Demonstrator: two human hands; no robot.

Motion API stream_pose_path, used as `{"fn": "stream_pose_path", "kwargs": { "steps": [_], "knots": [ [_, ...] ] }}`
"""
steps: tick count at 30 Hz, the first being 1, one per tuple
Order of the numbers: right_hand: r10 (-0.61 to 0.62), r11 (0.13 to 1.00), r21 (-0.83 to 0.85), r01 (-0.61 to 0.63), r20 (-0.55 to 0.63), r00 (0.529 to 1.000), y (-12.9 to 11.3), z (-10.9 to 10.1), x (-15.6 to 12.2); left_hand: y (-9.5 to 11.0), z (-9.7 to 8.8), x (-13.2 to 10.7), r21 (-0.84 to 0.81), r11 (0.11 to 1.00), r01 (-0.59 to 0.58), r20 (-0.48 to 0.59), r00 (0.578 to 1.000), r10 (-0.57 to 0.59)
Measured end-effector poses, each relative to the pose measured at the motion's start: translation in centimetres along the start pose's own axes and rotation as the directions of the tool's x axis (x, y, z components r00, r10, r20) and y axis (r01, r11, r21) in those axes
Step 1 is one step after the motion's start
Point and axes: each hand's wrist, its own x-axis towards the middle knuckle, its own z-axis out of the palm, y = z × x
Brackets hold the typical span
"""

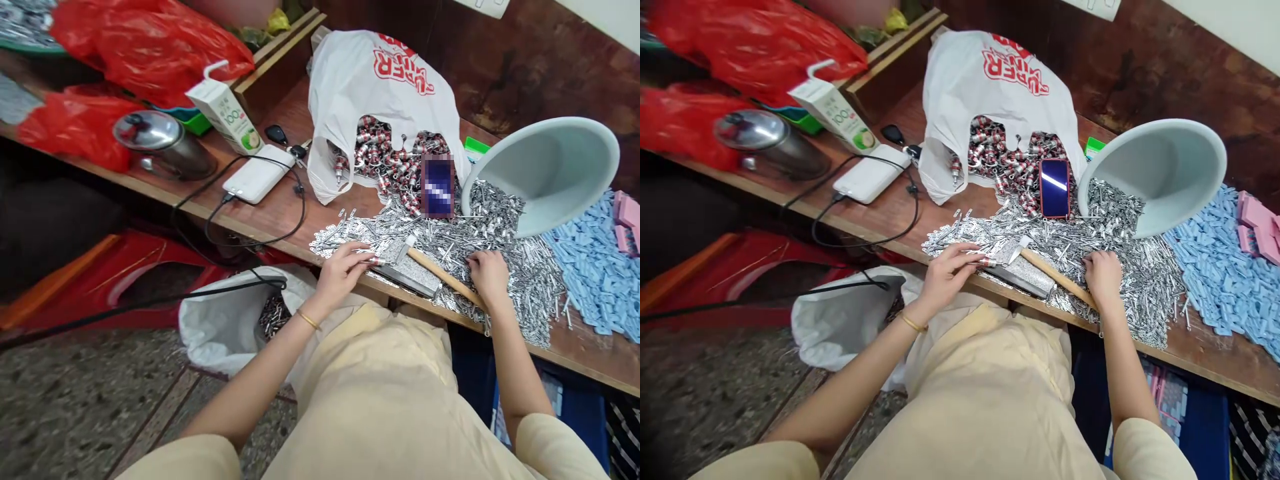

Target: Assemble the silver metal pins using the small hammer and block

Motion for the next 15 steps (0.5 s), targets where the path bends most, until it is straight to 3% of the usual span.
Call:
{"fn": "stream_pose_path", "kwargs": {
  "steps": [4,7,10,13,15],
  "knots": [
    [0.013,0.995,0.1,-0.001,-0.124,0.992,-0.8,-0.9,-0.1,-0.2,0.5,-0.3,0.175,0.975,-0.136,-0.112,0.981,0.157],
    [0.015,0.939,0.34,0.053,-0.194,0.981,-4.4,-2.3,-0.9,-0.4,0.8,-0.6,0.127,0.969,-0.211,-0.126,0.966,0.227],
    [-0.216,0.802,0.527,0.282,-0.184,0.959,-10.4,-3.2,-1.5,-0.4,1.1,-0.9,0.079,0.971,-0.225,-0.127,0.964,0.234],
    [-0.501,0.705,0.512,0.491,-0.13,0.856,-15.9,-3.0,-0.9,-0.6,1.3,-1.2,0.062,0.978,-0.199,-0.108,0.973,0.205],
    [-0.605,0.688,0.449,0.57,-0.079,0.792,-18.0,-2.6,-0.3,-0.8,1.4,-1.4,0.056,0.982,-0.179,-0.106,0.977,0.184]
  ]
}}
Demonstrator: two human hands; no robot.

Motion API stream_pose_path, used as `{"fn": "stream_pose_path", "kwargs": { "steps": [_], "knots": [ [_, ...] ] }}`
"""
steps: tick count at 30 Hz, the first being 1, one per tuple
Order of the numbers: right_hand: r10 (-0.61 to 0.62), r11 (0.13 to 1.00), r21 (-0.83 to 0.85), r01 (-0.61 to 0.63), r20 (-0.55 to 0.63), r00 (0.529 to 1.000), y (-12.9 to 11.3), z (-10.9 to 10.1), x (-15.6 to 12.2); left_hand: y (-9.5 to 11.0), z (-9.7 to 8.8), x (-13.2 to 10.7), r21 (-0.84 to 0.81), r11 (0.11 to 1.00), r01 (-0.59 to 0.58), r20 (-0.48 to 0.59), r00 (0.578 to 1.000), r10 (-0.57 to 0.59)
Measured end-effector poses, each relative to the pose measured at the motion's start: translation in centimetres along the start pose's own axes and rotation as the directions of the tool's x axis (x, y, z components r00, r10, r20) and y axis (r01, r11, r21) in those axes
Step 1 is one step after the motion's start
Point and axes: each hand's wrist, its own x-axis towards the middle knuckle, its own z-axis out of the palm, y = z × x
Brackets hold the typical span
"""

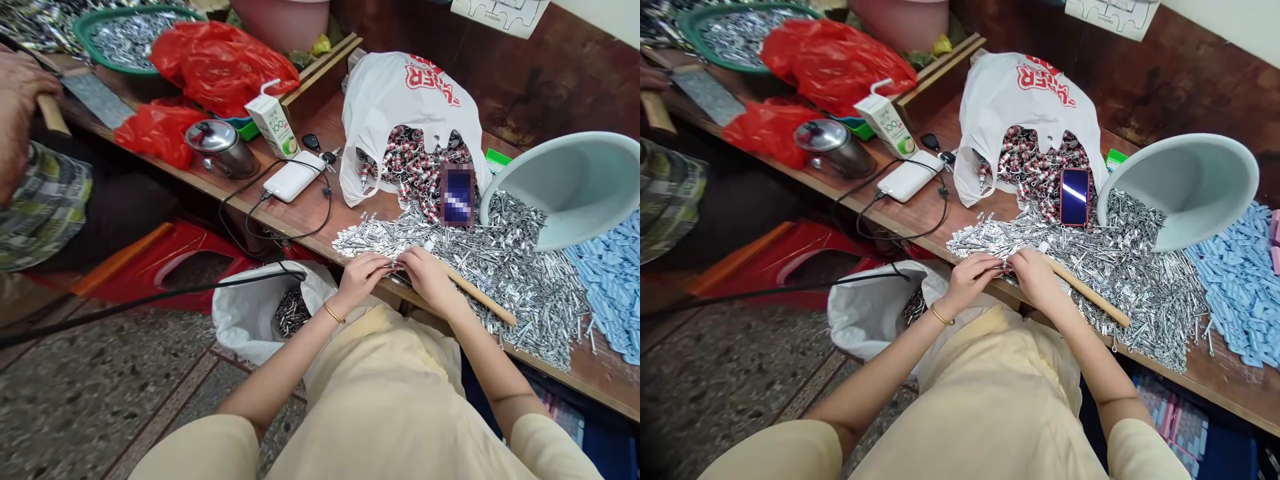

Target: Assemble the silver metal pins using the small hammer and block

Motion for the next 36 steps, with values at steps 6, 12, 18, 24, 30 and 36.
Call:
{"fn": "stream_pose_path", "kwargs": {
  "steps": [6,12,18,24,30,36],
  "knots": [
    [-0.088,0.988,-0.123,0.095,0.062,0.994,0.4,0.8,1.0,-0.4,0.2,-0.4,0.014,1.0,0.005,-0.017,1.0,-0.004],
    [-0.156,0.976,-0.157,0.151,-0.017,0.988,0.5,1.6,0.5,-0.5,0.2,-0.4,0.012,1.0,-0.005,-0.027,1.0,0.005],
    [-0.072,0.997,0.006,0.073,-0.08,0.994,0.7,1.9,0.2,-0.1,0.0,-0.2,-0.042,0.999,-0.011,-0.061,0.998,0.008],
    [0.175,0.885,0.455,-0.096,-0.134,0.975,-0.7,0.3,-0.6,3.8,-0.9,1.0,-0.041,0.994,0.1,-0.15,0.983,-0.105],
    [0.134,0.917,0.398,-0.033,-0.229,0.964,-1.9,-2.0,-1.6,6.3,-2.5,2.0,0.034,0.996,0.078,0.029,0.996,-0.079],
    [-0.037,0.949,0.301,0.094,-0.189,0.981,-2.1,-3.9,-2.7,7.8,-4.6,2.9,0.104,0.989,-0.1,0.236,0.969,0.073]
  ]
}}
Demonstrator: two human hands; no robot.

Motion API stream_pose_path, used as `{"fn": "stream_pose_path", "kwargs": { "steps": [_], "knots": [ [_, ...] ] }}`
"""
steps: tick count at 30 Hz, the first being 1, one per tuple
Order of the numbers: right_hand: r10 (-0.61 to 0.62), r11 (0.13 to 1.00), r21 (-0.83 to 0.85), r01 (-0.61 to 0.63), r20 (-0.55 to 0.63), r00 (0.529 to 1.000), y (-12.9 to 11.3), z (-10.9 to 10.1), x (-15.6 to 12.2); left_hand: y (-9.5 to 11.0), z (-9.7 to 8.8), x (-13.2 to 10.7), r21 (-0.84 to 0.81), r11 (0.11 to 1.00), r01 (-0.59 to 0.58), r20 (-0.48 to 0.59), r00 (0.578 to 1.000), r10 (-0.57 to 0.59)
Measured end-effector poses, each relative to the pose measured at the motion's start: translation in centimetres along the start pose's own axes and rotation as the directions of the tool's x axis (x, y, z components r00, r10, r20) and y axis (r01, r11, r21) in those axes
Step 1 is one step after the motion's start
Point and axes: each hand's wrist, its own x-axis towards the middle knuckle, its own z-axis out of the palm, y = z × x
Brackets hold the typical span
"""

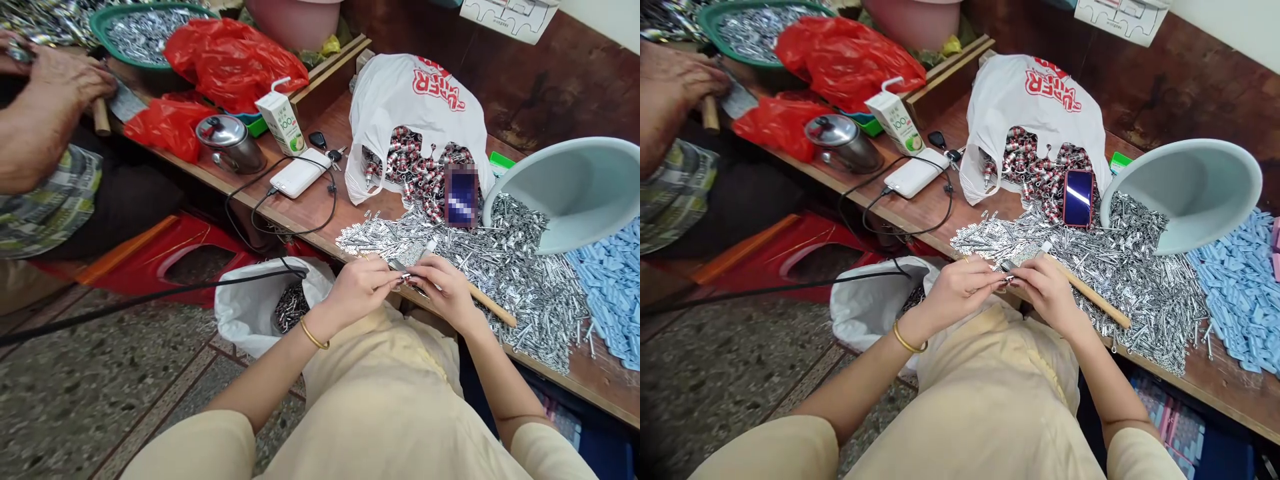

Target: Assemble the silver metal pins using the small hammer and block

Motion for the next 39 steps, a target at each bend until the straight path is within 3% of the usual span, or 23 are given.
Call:
{"fn": "stream_pose_path", "kwargs": {
  "steps": [3,6,10,14,21,26,30,33,36,37,39],
  "knots": [
    [-0.013,0.999,0.031,0.011,0.065,0.998,-0.5,-0.7,-0.2,0.8,-0.6,0.2,-0.084,0.996,0.002,0.013,1.0,-0.001],
    [0.049,0.994,0.089,-0.058,0.105,0.993,-1.0,-1.0,-0.3,1.6,-0.3,0.2,-0.133,0.991,0.016,-0.043,0.999,-0.022],
    [0.126,0.982,0.136,-0.133,0.064,0.99,-1.0,-0.3,-0.6,1.7,0.3,0.0,-0.134,0.99,0.05,-0.111,0.992,-0.065],
    [0.08,0.994,0.075,-0.081,0.01,0.997,-1.0,0.1,-0.8,1.3,0.0,-0.2,-0.092,0.994,0.057,-0.032,0.998,-0.06],
    [-0.018,1.0,0.02,0.018,0.01,1.0,-1.2,-0.1,-0.4,0.8,-1.4,0.0,0.034,0.999,-0.028,0.099,0.995,0.024],
    [0.001,0.996,0.092,-0.002,0.016,1.0,-1.5,-0.4,-0.3,0.3,-1.6,0.6,-0.069,0.99,-0.126,0.09,0.987,0.132],
    [0.024,0.995,0.102,-0.022,-0.017,1.0,-1.6,-0.2,-0.5,-0.4,-1.8,0.7,-0.19,0.975,-0.112,0.032,0.992,0.12],
    [0.03,0.994,0.11,-0.022,-0.073,0.997,-1.7,0.5,-0.9,-0.8,-1.7,0.5,-0.225,0.97,-0.091,0.065,0.992,0.108],
    [0.105,0.988,0.134,-0.077,-0.217,0.97,-2.2,2.3,-1.3,-0.2,0.0,0.2,-0.253,0.967,0.043,-0.025,0.998,-0.051],
    [0.161,0.98,0.157,-0.12,-0.284,0.945,-2.4,3.2,-1.4,0.2,0.9,0.0,-0.291,0.949,0.124,-0.092,0.983,-0.157],
    [0.295,0.946,0.242,-0.215,-0.374,0.879,-2.2,4.7,-1.5,1.0,2.9,-0.4,-0.429,0.866,0.256,-0.185,0.914,-0.361]
  ]
}}
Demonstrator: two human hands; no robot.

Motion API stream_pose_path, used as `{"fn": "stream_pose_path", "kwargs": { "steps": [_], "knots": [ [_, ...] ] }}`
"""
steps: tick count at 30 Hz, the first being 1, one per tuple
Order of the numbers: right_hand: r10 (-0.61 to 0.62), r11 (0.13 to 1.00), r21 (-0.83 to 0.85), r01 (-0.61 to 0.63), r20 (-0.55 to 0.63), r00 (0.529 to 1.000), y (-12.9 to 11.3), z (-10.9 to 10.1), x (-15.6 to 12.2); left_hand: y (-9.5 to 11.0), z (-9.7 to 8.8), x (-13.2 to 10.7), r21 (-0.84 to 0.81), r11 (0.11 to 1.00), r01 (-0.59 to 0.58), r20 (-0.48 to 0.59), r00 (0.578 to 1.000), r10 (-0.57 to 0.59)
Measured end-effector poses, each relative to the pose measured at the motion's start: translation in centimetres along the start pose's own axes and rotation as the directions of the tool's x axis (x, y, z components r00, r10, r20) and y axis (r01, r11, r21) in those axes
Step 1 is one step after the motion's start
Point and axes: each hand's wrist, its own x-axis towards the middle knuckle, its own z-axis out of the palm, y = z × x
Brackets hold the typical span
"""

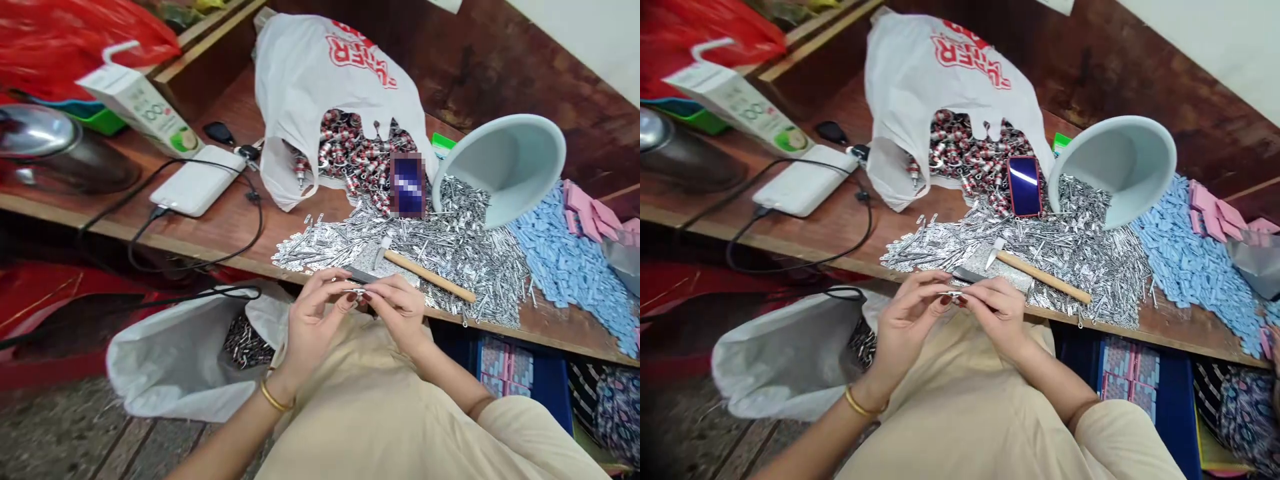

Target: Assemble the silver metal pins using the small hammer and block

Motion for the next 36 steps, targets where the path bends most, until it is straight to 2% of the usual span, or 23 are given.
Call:
{"fn": "stream_pose_path", "kwargs": {
  "steps": [1,3,5,6,7,8,9,11,13,15,17,19,21,22,23,25,26,28,30,32,34,36],
  "knots": [
    [0.059,0.998,0.029,-0.059,-0.006,0.998,0.5,0.2,-0.1,-0.2,0.8,-0.5,-0.067,0.996,0.065,-0.052,0.996,-0.068],
    [0.132,0.99,0.038,-0.136,0.077,0.988,2.0,-0.8,0.2,-0.8,1.7,-1.2,-0.129,0.979,0.159,-0.066,0.984,-0.168],
    [0.161,0.984,-0.101,-0.147,0.148,0.976,4.1,-4.1,1.2,-1.8,1.2,-1.2,-0.117,0.965,0.233,-0.028,0.971,-0.238],
    [0.174,0.956,-0.246,-0.158,0.044,0.984,5.3,-6.4,1.9,-2.4,0.5,-0.9,-0.105,0.957,0.272,-0.01,0.962,-0.274],
    [0.173,0.889,-0.418,-0.185,-0.069,0.983,6.7,-8.8,2.6,-3.1,-0.2,-0.5,-0.101,0.944,0.315,0.008,0.949,-0.316],
    [0.17,0.787,-0.577,-0.22,-0.141,0.975,8.0,-11.2,3.4,-3.7,-1.1,-0.1,-0.103,0.927,0.361,0.018,0.932,-0.361],
    [0.184,0.682,-0.691,-0.237,-0.152,0.971,9.3,-13.3,4.0,-4.2,-1.8,0.4,-0.11,0.909,0.401,0.033,0.916,-0.4],
    [0.233,0.56,-0.802,-0.206,-0.086,0.969,11.6,-16.3,4.9,-5.1,-2.8,1.3,-0.124,0.876,0.466,0.064,0.885,-0.461],
    [0.264,0.523,-0.837,-0.162,-0.022,0.964,13.4,-17.7,5.2,-5.6,-3.1,2.0,-0.136,0.853,0.505,0.103,0.863,-0.494],
    [0.262,0.539,-0.831,-0.138,0.01,0.965,14.3,-18.1,5.1,-5.7,-3.1,2.4,-0.142,0.835,0.531,0.161,0.845,-0.51],
    [0.212,0.585,-0.802,-0.119,0.01,0.977,14.2,-17.8,4.8,-5.8,-3.0,2.6,-0.145,0.823,0.549,0.223,0.828,-0.514],
    [0.102,0.662,-0.743,-0.102,-0.046,0.994,13.2,-16.9,4.6,-6.0,-3.1,2.9,-0.137,0.821,0.554,0.244,0.822,-0.514],
    [0.038,0.784,-0.611,-0.109,-0.128,0.991,11.3,-14.9,4.4,-6.5,-3.2,3.2,-0.119,0.819,0.562,0.249,0.815,-0.523],
    [0.074,0.858,-0.498,-0.127,-0.126,0.989,10.1,-13.5,4.3,-6.8,-3.2,3.4,-0.111,0.814,0.57,0.255,0.808,-0.531],
    [0.143,0.915,-0.368,-0.162,-0.078,0.987,8.9,-11.9,4.3,-7.1,-3.2,3.6,-0.104,0.809,0.578,0.268,0.8,-0.537],
    [0.256,0.961,-0.138,-0.239,0.123,0.959,6.7,-8.6,4.5,-7.6,-3.1,4.0,-0.095,0.798,0.595,0.3,0.782,-0.547],
    [0.254,0.967,-0.062,-0.247,0.212,0.944,5.9,-7.0,4.7,-7.8,-3.0,4.2,-0.091,0.793,0.602,0.313,0.774,-0.551],
    [0.171,0.983,0.003,-0.182,0.33,0.929,4.6,-4.5,5.2,-8.1,-2.8,4.6,-0.099,0.782,0.615,0.342,0.759,-0.554],
    [0.1,0.995,-0.034,-0.094,0.381,0.919,3.9,-3.1,5.7,-8.0,-2.8,4.8,-0.13,0.77,0.624,0.363,0.753,-0.549],
    [0.1,0.984,-0.177,-0.028,0.412,0.905,3.7,-2.4,5.7,-7.5,-2.8,4.8,-0.178,0.774,0.607,0.343,0.776,-0.53],
    [0.133,0.914,-0.402,0.053,0.422,0.897,3.6,-2.2,5.4,-6.8,-2.7,4.6,-0.223,0.799,0.559,0.273,0.823,-0.499],
    [0.127,0.797,-0.586,0.146,0.398,0.909,3.6,-1.9,5.0,-6.0,-2.2,4.2,-0.239,0.836,0.494,0.166,0.869,-0.466]
  ]
}}
